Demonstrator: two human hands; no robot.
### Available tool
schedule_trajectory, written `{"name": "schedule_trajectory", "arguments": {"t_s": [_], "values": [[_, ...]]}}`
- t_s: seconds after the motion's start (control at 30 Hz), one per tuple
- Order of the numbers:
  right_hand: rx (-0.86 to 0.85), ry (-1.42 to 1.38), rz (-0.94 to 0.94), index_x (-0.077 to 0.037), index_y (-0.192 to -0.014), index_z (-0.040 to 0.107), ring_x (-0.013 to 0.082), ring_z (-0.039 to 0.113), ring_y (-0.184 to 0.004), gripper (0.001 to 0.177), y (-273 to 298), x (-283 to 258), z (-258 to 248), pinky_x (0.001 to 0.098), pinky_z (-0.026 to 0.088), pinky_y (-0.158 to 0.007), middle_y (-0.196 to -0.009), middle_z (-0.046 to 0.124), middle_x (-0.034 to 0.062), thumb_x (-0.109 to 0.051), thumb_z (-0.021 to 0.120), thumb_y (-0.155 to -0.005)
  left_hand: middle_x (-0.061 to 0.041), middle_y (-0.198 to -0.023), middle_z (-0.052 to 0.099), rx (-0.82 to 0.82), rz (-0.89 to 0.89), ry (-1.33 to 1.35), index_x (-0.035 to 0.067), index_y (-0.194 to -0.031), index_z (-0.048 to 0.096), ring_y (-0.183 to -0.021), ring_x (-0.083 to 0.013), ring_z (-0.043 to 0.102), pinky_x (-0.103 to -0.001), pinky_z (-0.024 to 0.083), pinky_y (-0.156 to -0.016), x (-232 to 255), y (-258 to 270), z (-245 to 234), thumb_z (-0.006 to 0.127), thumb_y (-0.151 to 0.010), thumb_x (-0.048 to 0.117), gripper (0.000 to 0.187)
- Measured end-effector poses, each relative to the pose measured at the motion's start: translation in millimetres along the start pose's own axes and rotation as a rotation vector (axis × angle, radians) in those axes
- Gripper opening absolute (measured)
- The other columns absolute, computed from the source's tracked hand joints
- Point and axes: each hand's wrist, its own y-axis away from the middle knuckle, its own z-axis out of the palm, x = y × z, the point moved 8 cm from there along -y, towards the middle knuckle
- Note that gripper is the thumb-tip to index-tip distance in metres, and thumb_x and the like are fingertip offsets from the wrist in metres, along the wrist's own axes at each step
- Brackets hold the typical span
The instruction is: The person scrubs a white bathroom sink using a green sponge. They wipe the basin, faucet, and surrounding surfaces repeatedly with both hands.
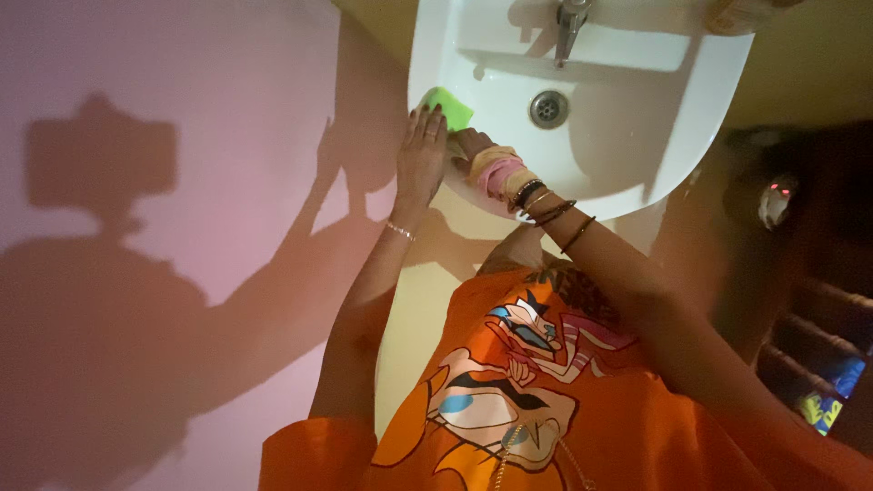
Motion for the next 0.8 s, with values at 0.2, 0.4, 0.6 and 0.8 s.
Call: {"name": "schedule_trajectory", "arguments": {"t_s": [0.2, 0.4, 0.6, 0.8], "values": [[-0.038, -0.152, -0.055, -0.017, -0.145, 0.059, 0.0358, 0.068, -0.116, 0.048, 12.3, -13.5, -21.8, 0.0470, 0.057, -0.097, -0.136, 0.066, 0.0149, -0.030, 0.064, -0.099, -0.020, -0.156, 0.049, 0.016, -0.076, -0.016, -0.007, -0.140, 0.057, -0.147, -0.0333, 0.045, -0.045, 0.031, -0.126, 15.6, 43.4, -24.5, 0.047, -0.100, 0.003, 0.042], [0.289, -0.235, -0.256, -0.012, -0.136, 0.058, 0.0429, 0.057, -0.117, 0.045, 70.1, -42.2, -55.1, 0.0519, 0.050, -0.100, -0.128, 0.059, 0.0182, -0.020, 0.067, -0.093, -0.028, -0.155, 0.047, -0.075, -0.169, -0.023, -0.012, -0.142, 0.054, -0.145, -0.0346, 0.047, -0.045, 0.033, -0.123, 29.2, 74.3, -33.0, 0.047, -0.099, 0.006, 0.047], [0.283, -0.277, -0.190, -0.013, -0.141, 0.054, 0.0440, 0.056, -0.116, 0.050, 67.2, -49.8, -48.0, 0.0518, 0.048, -0.100, -0.132, 0.055, 0.0195, -0.020, 0.067, -0.093, -0.025, -0.156, 0.046, 0.014, -0.163, -0.022, -0.007, -0.144, 0.051, -0.146, -0.0352, 0.045, -0.048, 0.031, -0.125, 21.7, 63.6, -17.6, 0.049, -0.100, 0.010, 0.047], [0.321, -0.337, -0.161, -0.012, -0.145, 0.050, 0.0419, 0.054, -0.126, 0.053, 57.5, -51.2, -56.4, 0.0496, 0.047, -0.106, -0.140, 0.054, 0.0180, -0.018, 0.064, -0.094, -0.026, -0.158, 0.039, -0.034, -0.210, 0.111, -0.009, -0.148, 0.048, -0.148, -0.0397, 0.041, -0.048, 0.032, -0.124, -5.2, 44.8, -2.4, 0.051, -0.095, 0.011, 0.057]]}}
